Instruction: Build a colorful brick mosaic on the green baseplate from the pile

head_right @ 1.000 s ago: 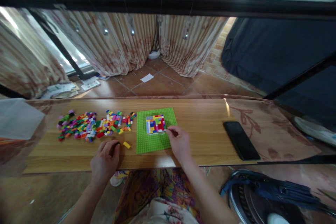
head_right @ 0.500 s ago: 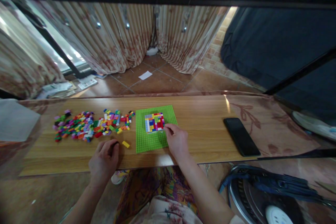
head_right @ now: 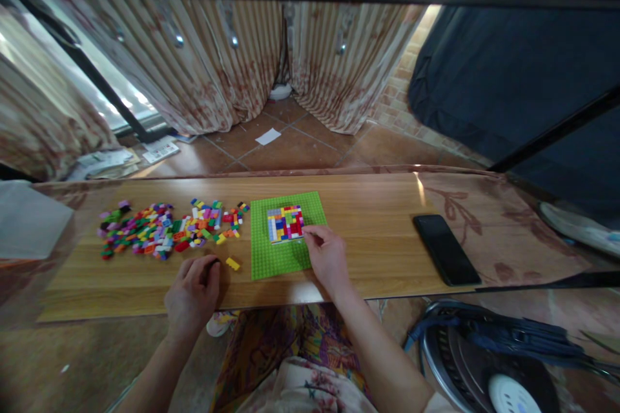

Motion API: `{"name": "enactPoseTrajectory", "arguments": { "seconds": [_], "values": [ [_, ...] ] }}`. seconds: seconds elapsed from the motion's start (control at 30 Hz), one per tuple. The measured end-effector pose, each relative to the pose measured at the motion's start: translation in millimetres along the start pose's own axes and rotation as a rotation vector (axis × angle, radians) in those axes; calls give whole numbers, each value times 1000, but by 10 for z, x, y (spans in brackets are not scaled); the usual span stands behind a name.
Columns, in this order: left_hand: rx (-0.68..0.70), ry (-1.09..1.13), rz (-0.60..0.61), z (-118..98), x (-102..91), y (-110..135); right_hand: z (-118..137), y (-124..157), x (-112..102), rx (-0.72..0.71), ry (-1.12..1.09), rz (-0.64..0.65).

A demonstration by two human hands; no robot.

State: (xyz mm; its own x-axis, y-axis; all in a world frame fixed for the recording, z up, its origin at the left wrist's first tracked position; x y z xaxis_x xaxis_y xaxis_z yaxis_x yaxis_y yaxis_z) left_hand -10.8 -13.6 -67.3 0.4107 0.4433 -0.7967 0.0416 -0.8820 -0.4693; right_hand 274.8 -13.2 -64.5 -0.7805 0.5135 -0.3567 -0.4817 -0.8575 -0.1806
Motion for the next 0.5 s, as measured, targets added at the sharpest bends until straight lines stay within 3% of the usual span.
{"name": "enactPoseTrajectory", "arguments": {
  "seconds": [0.27, 0.5],
  "values": [
    [-3, -5, 5, 10, 6, 7, -105, -35, 60, 319, -244, -9],
    [6, -9, 0, 15, 16, 6, -53, -61, 68, 409, -328, -33]
  ]
}}
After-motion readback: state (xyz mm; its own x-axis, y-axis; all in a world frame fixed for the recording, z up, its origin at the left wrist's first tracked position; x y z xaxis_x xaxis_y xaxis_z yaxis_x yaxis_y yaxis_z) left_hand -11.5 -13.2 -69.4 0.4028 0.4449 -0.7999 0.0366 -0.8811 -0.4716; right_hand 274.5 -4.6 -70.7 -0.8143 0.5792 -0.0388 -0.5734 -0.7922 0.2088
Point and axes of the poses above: each hand's wrist, its own y-axis away from the middle knuckle, its own x-axis out of the palm, z = x × y, the point moved 4 cm from there along -y, towards the middle knuckle, and after that the axes turned 7 degrees about -z, right-handed, at the moved point
